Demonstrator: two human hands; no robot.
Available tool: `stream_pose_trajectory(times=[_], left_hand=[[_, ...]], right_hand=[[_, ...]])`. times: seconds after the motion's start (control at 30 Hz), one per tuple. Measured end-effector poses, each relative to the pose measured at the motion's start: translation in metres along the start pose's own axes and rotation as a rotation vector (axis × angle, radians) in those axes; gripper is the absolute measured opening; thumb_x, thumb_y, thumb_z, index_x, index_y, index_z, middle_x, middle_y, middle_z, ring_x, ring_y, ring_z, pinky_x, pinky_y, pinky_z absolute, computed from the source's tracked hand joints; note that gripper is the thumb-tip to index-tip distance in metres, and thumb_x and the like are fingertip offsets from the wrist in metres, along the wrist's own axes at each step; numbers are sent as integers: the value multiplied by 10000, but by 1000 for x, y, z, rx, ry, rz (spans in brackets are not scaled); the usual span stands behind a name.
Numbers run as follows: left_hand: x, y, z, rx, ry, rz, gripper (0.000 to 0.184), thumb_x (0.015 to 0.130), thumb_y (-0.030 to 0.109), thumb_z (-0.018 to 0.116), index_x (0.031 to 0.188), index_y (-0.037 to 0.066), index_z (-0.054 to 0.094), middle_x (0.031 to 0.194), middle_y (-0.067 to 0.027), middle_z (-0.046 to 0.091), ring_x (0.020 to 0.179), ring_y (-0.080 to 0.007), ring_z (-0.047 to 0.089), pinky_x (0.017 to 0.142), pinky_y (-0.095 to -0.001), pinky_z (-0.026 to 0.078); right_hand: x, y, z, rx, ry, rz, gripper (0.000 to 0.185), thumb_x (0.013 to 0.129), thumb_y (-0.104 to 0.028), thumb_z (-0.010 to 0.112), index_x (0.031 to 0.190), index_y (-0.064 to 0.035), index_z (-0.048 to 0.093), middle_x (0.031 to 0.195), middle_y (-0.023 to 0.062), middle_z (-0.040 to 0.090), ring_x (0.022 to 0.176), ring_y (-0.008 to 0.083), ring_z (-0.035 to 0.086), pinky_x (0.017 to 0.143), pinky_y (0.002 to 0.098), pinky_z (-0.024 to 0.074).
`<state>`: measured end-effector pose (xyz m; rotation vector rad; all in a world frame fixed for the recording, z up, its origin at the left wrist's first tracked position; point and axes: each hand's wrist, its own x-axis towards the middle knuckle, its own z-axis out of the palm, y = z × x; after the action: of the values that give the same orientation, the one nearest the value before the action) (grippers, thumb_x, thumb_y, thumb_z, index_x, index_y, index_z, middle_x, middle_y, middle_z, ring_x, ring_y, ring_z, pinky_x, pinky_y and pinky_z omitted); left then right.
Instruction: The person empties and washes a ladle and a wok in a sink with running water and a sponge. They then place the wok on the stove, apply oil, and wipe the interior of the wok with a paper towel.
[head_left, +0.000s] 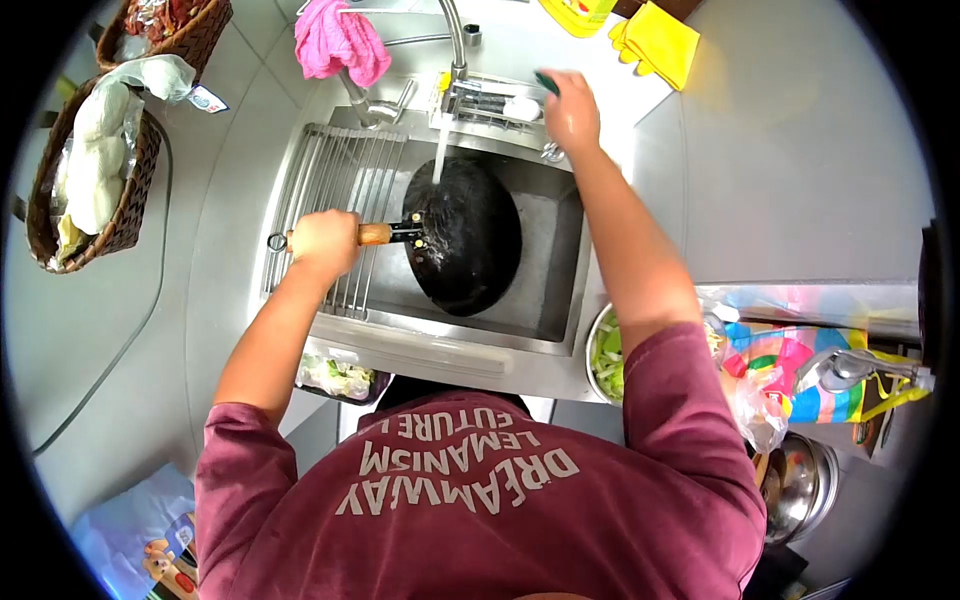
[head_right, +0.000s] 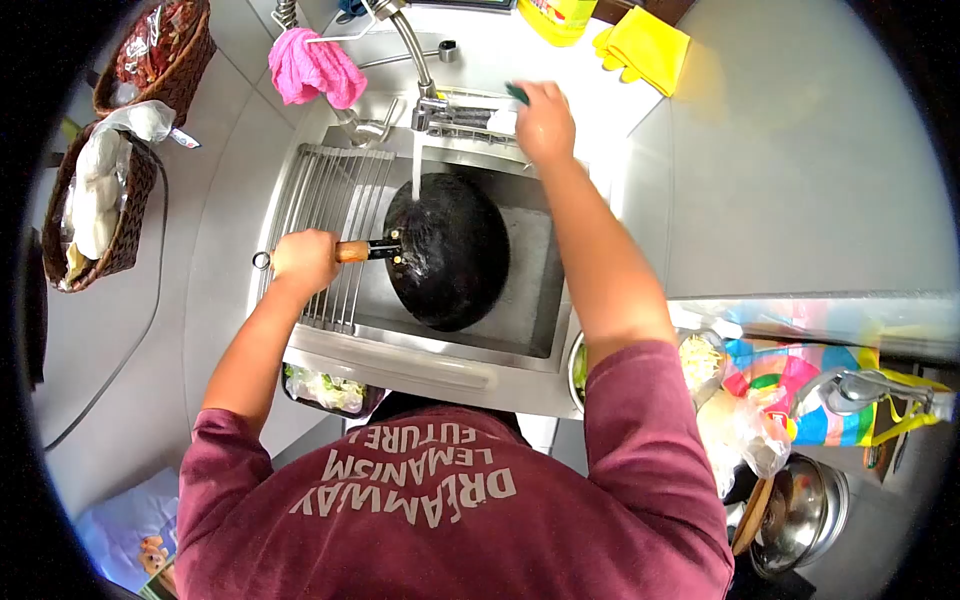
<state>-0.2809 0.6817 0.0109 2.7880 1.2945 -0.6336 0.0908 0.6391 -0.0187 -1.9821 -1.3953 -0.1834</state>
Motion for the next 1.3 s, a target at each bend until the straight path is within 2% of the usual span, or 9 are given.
stream_pose_trajectory(times=[0.13,0.37,0.5,0.6,0.67,0.73,0.8,0.9,1.3], left_hand=[[7,1,3,43,-13,-5,147,798,224,617,907,163,696,809,-92,691,753,-296,682,657,-420,544],[7,-8,-5,18,-10,23,132,784,203,633,900,161,680,816,-86,688,771,-287,679,668,-423,542],[3,-2,-39,-7,-94,23,199,772,133,629,965,139,674,920,-105,691,854,-283,680,733,-409,545],[5,-8,-43,-80,-75,47,213,755,129,636,962,132,686,935,-124,688,878,-298,673,745,-409,544],[8,-11,-41,-119,-80,39,229,727,151,667,953,124,689,905,-121,686,836,-289,670,722,-405,539],[19,-16,-28,-146,-121,16,280,683,198,723,952,125,688,851,-107,681,734,-264,667,670,-399,530],[37,-18,-19,-247,-320,22,250,694,211,731,899,76,680,784,-107,651,613,-220,614,570,-362,499],[49,-37,-2,-806,-709,-59,221,800,256,684,838,48,616,651,-32,526,461,-100,444,405,-255,368],[-9,-81,69,-1238,-1034,-44,321,812,343,707,783,82,521,593,-3,493,481,-89,448,426,-227,354]], right_hand=[[28,0,40,-496,310,-437,361,856,-333,638,1175,-165,622,1188,117,601,1075,282,560,920,459,427],[-51,-83,120,1480,-285,1089,474,943,-441,518,702,-34,558,567,66,520,432,165,482,420,301,412],[-27,-96,126,928,-850,772,490,940,-452,514,697,-34,597,642,130,588,523,225,569,505,339,480],[-29,-57,114,-29,-342,326,515,933,-436,478,859,36,669,834,218,671,842,361,663,760,436,512],[-21,-77,48,460,2,569,397,941,-339,500,949,24,661,927,222,657,880,311,641,781,390,496],[-1,-97,29,687,241,117,507,892,-394,585,1141,47,563,1018,206,652,947,248,628,831,378,480],[21,-111,28,445,131,-111,618,824,-469,648,1216,-9,517,1054,208,646,1029,326,620,874,392,472],[28,-106,21,182,-465,62,554,814,-476,655,1147,-46,549,1023,187,654,995,348,617,871,407,473],[1,-80,30,70,-542,-82,516,816,-469,663,1128,-71,558,983,180,655,958,351,625,834,431,487]])
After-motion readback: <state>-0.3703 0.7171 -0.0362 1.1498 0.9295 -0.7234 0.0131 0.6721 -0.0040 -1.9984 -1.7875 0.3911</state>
